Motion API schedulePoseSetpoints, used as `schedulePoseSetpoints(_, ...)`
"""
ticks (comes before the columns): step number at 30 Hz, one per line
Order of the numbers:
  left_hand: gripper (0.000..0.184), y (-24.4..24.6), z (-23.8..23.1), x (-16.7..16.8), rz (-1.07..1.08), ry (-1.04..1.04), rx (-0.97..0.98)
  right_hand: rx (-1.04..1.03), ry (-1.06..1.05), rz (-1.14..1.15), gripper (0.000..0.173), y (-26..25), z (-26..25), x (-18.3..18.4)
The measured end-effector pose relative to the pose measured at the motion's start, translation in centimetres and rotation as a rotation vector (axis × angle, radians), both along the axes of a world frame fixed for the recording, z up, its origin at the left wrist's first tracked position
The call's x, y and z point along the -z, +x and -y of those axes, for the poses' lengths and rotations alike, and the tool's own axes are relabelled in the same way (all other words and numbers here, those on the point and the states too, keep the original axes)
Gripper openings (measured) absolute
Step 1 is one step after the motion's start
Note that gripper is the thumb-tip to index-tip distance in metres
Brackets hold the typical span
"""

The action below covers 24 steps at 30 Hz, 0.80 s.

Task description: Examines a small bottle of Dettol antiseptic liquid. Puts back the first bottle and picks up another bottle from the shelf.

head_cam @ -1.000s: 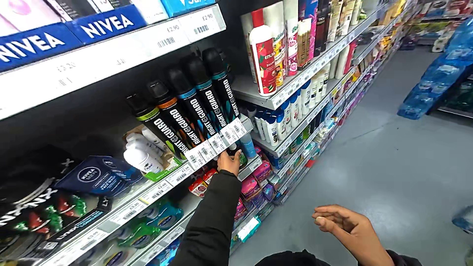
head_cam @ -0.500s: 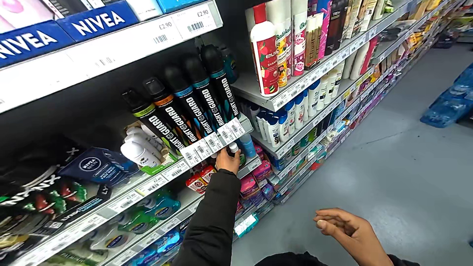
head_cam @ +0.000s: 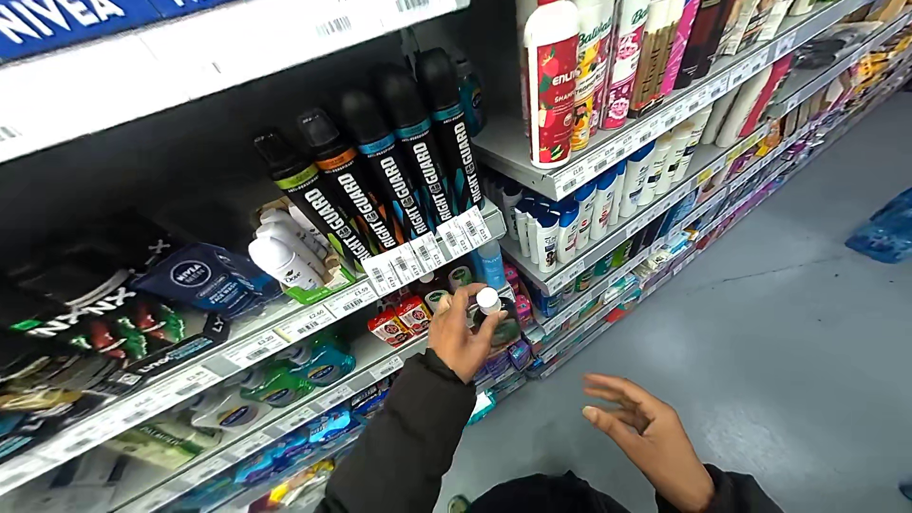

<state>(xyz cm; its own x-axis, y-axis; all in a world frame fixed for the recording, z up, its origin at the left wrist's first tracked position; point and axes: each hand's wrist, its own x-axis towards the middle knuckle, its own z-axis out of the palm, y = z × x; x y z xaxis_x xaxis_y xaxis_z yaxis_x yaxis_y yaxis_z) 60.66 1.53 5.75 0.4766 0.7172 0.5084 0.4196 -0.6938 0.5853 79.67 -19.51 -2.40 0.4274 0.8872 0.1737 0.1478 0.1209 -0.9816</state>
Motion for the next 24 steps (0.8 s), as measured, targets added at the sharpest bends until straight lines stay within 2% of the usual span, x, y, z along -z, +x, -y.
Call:
schedulePoseSetpoints(2,0.046,-1.3,1.8,-2.1,0.103,-0.115,0.139,-0.091,0.006,0.002,0.073,-0.7,-0.9,0.0)
schedulePoseSetpoints(4,0.046,-2.7,3.4,-4.0,0.223,-0.266,0.296,-0.245,0.054,-0.08,0.08,-1.7,-1.5,-0.6)
schedulePoseSetpoints(6,0.049,-4.3,4.3,-5.2,0.314,-0.367,0.385,-0.368,0.134,-0.2,0.071,-3.1,-1.8,-1.6)
schedulePoseSetpoints(9,0.048,-6.6,3.9,-6.3,0.394,-0.439,0.424,-0.374,0.192,-0.231,0.052,-5.7,-1.8,-3.2)
schedulePoseSetpoints(15,0.041,-10.7,2.0,-6.8,0.562,-0.605,0.38,-0.385,0.3,-0.291,0.055,-11.5,-2.0,-5.1)
schedulePoseSetpoints(20,0.042,-15.4,2.0,-7.0,0.658,-0.755,0.542,-0.332,0.288,-0.33,0.056,-16.7,-1.3,-6.5)
schedulePoseSetpoints(24,0.035,-18.1,2.4,-6.0,0.73,-0.785,0.585,-0.284,0.303,-0.34,0.057,-20.8,-0.6,-6.4)
